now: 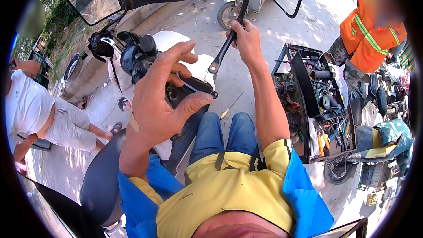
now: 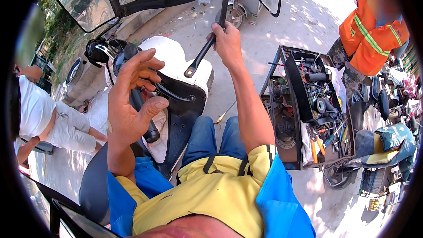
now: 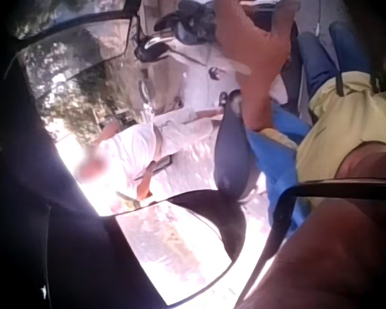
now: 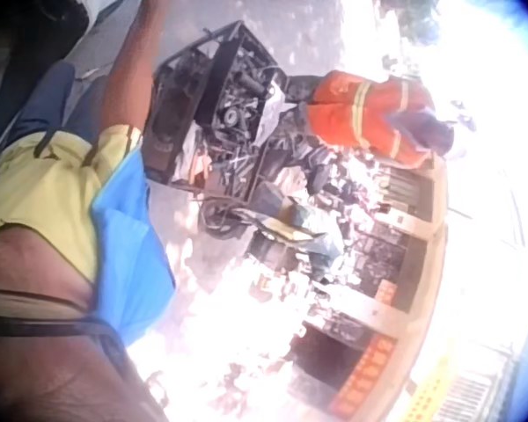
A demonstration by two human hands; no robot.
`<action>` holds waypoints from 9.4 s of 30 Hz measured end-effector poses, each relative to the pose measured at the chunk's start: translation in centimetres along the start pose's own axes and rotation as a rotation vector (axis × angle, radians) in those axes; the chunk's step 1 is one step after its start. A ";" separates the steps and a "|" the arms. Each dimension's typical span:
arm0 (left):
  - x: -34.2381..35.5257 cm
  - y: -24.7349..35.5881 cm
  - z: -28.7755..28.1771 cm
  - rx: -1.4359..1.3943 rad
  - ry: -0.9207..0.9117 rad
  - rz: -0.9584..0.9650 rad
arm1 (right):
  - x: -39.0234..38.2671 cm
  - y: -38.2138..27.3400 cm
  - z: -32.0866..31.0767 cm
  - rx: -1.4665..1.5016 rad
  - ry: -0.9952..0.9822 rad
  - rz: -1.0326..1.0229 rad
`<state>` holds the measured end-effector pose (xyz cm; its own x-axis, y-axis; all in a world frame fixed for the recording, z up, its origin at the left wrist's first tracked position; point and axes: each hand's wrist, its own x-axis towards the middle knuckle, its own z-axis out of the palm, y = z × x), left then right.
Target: The person is repairing a white scooter's handlebar assembly. They use a screwdriver to tighten screws on the right handlebar grip and brake lever housing. The person also adjusts the brake cable and tests the brake lever. A bystander stands nearby observing the work.
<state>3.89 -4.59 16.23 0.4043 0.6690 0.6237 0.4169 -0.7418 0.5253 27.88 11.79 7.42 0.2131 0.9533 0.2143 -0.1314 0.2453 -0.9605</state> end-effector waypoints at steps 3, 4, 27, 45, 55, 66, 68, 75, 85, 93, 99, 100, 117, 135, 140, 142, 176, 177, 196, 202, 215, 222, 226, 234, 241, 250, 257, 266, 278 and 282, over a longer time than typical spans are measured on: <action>0.2 -0.8 0.7 -0.118 -0.099 -0.206 | 4.9 6.4 -1.4 0.280 0.059 0.103; 0.1 -1.1 0.7 -0.144 -0.171 -0.314 | 5.9 6.8 -1.3 0.307 0.073 0.128; -0.2 -1.2 1.4 0.007 -0.163 -0.182 | 11.3 9.1 -3.7 0.303 0.102 0.156; 0.1 -1.2 1.3 0.014 -0.189 -0.166 | 13.4 10.4 -5.8 0.363 -0.199 0.174; 0.4 -1.0 1.2 0.018 -0.237 -0.157 | 13.5 10.3 -4.8 0.176 0.051 -0.191; 0.6 -1.3 1.0 -0.028 -0.220 -0.175 | 12.7 6.7 -3.6 0.276 -0.119 -0.166; 0.5 -1.3 1.0 -0.037 -0.215 -0.191 | 12.1 5.0 -4.0 0.222 -0.189 -0.159; -0.5 -1.5 1.1 -0.111 -0.075 -0.146 | 6.6 0.4 -0.8 0.246 -0.201 -0.226; -1.0 -2.3 1.1 -0.223 0.202 -0.009 | 1.5 -1.3 2.7 0.322 -0.096 -0.264; 2.6 -4.5 0.5 0.671 0.010 0.074 | -0.3 0.3 2.0 0.367 -0.277 -0.211; 3.7 -6.5 0.4 0.835 -0.148 0.075 | -2.0 -1.2 2.4 0.303 -0.363 -0.281; 3.7 -6.4 0.2 0.835 -0.125 0.074 | -1.6 -0.8 2.8 0.277 -0.309 -0.350; 8.3 -7.5 2.4 0.621 -0.547 -0.034 | -1.0 -0.5 3.4 0.741 -0.422 -0.261; 24.0 -7.7 7.5 0.101 -0.110 -0.036 | 3.5 5.0 1.8 1.146 -0.100 -0.018; 25.3 -7.4 8.3 0.214 0.054 -0.089 | 3.6 5.2 3.0 1.021 -0.027 -0.184; 25.6 -8.2 8.6 0.265 0.177 0.027 | 4.2 5.0 3.3 1.024 -0.059 -0.224; 26.0 -6.9 7.4 0.236 0.231 0.048 | 5.0 -1.9 -1.5 0.853 -0.542 0.074; 25.8 -6.3 7.3 0.290 0.131 -0.013 | 4.7 -1.5 -1.6 0.901 -0.481 0.089; 10.4 -3.2 -5.4 0.342 -0.368 -0.089 | 4.6 -4.7 5.0 1.289 -0.001 0.355; 2.1 -5.4 -8.1 0.354 -0.279 -0.136 | 2.7 -3.3 5.9 1.295 -0.220 0.166; -1.6 -7.4 -5.5 0.136 0.122 -0.250 | -2.9 -2.1 10.8 1.139 -0.044 -0.071; -1.8 -9.1 -4.0 0.103 0.199 -0.205 | -5.8 -5.2 11.8 1.137 0.049 0.195; -2.1 -9.2 -3.3 0.054 0.239 -0.212 | -5.6 -4.2 10.2 1.222 -0.090 0.392; -4.8 -9.7 -0.2 -0.199 0.601 -0.243 | -4.7 -3.3 10.6 1.228 -0.219 0.212; -3.9 -10.1 0.7 -1.230 0.700 -0.649 | -3.8 -2.9 10.0 1.261 -0.247 0.244; -2.7 -9.9 1.5 -1.313 0.822 -0.651 | -4.0 -2.9 10.2 1.288 -0.263 0.208; -2.5 -9.6 0.3 -1.279 0.754 -0.717 | -3.8 -2.3 10.6 1.304 -0.307 0.198; -14.9 -19.2 -1.6 -0.815 0.769 -0.686 | -2.4 -2.0 9.2 1.404 -0.514 0.259; -38.8 -41.3 18.6 0.207 0.100 -1.169 | -2.8 -2.3 8.6 1.417 -0.482 0.287; -39.1 -44.4 21.9 0.292 -0.220 -1.178 | -3.7 -2.8 9.1 1.416 -0.454 0.275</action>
<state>-12.58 3.19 -44.19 -0.2247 0.9368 -0.2681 0.7747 0.3387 0.5340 18.63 9.19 10.90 -0.2465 0.9033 0.3511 -0.9691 -0.2348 -0.0762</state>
